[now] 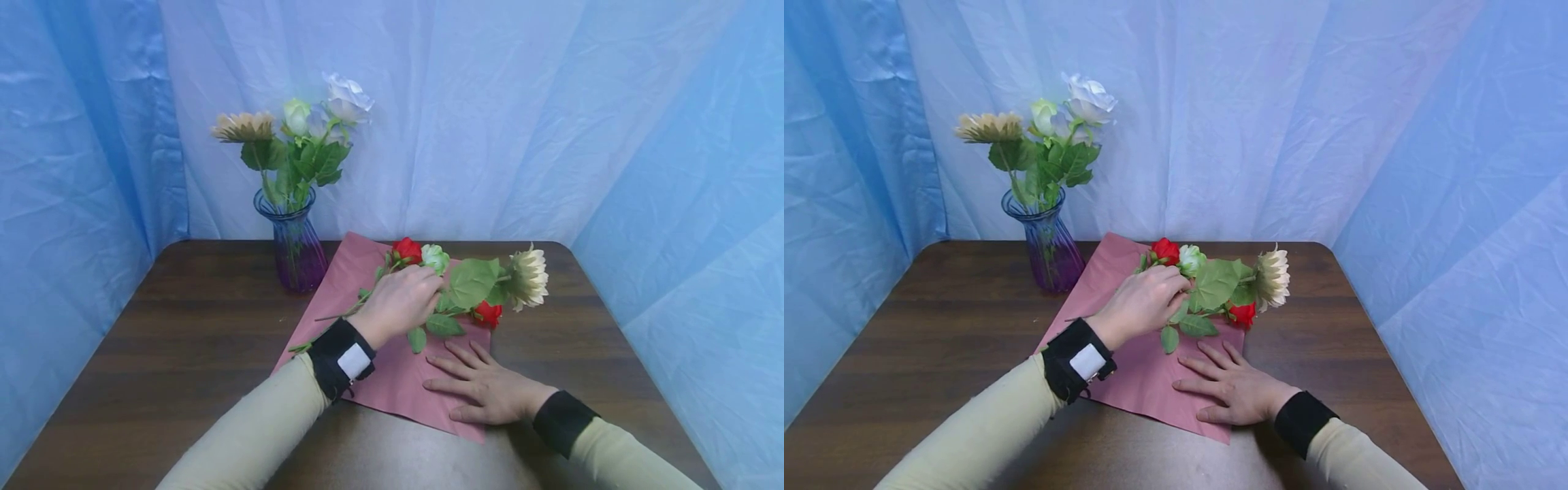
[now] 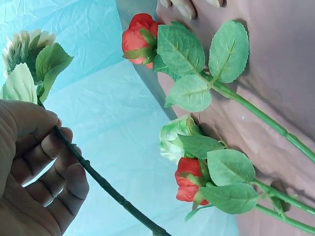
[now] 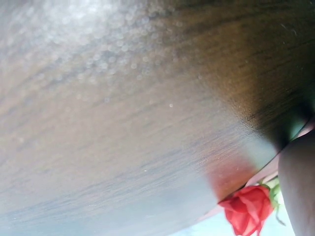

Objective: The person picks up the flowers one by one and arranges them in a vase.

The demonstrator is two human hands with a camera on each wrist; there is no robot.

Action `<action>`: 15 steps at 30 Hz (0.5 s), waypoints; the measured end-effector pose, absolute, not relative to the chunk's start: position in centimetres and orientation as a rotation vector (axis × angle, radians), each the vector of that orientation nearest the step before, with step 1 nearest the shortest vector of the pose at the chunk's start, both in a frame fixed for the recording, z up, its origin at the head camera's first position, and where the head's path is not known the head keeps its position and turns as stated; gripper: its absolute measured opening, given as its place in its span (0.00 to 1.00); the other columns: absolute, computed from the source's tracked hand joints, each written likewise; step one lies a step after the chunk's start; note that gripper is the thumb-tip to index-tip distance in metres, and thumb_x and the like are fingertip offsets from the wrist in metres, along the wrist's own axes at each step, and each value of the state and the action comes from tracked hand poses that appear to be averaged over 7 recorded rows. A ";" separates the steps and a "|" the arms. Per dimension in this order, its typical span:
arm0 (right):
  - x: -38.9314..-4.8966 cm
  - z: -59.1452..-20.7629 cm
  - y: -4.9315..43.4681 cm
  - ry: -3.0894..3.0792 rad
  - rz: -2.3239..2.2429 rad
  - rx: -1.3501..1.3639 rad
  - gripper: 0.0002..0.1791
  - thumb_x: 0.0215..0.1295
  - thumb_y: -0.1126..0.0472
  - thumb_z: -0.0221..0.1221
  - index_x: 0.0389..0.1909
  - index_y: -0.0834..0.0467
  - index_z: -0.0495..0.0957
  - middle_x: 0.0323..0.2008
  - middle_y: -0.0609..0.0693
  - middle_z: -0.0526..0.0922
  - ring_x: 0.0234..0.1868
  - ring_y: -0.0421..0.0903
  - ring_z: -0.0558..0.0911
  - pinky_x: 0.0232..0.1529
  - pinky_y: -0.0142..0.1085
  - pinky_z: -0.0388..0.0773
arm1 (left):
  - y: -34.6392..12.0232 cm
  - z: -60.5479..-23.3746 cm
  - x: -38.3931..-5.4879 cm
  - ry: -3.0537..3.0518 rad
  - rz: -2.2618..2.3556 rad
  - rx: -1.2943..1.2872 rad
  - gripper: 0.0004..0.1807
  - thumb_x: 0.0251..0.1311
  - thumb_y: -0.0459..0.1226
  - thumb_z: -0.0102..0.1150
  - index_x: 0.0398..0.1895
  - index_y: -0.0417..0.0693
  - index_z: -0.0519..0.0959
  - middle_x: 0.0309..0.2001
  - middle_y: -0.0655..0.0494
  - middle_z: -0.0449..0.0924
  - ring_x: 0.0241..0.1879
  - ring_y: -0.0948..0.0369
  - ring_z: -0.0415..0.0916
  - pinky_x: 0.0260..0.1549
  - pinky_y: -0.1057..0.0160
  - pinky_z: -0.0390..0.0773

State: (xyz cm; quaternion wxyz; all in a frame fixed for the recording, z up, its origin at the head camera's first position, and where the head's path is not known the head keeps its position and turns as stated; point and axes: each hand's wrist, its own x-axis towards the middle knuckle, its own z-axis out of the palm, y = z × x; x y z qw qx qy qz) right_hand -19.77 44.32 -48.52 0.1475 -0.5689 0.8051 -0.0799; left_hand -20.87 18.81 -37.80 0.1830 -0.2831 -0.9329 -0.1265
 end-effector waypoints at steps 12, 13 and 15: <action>-19.8 -48.6 44.3 2.331 -0.213 -1.679 0.33 0.76 0.36 0.47 0.80 0.33 0.56 0.83 0.47 0.48 0.81 0.64 0.44 0.70 0.73 0.44 | 17.7 -37.8 -20.9 -2.530 -0.313 -0.808 0.07 0.67 0.38 0.64 0.45 0.52 0.87 0.40 0.59 0.84 0.37 0.60 0.82 0.28 0.62 0.82; -19.8 -48.6 44.3 2.331 -0.215 -1.679 0.33 0.76 0.36 0.47 0.79 0.33 0.56 0.82 0.48 0.48 0.81 0.64 0.44 0.70 0.73 0.44 | 17.6 -37.8 -20.9 -2.523 -0.309 -0.809 0.06 0.67 0.38 0.65 0.44 0.52 0.87 0.39 0.59 0.83 0.37 0.60 0.82 0.29 0.61 0.82; -19.8 -48.6 44.3 2.330 -0.216 -1.683 0.34 0.76 0.35 0.48 0.79 0.33 0.56 0.82 0.48 0.48 0.81 0.64 0.44 0.70 0.73 0.43 | 17.4 -37.8 -20.9 -2.510 -0.298 -0.806 0.05 0.66 0.40 0.67 0.42 0.52 0.86 0.38 0.59 0.83 0.36 0.59 0.82 0.29 0.61 0.82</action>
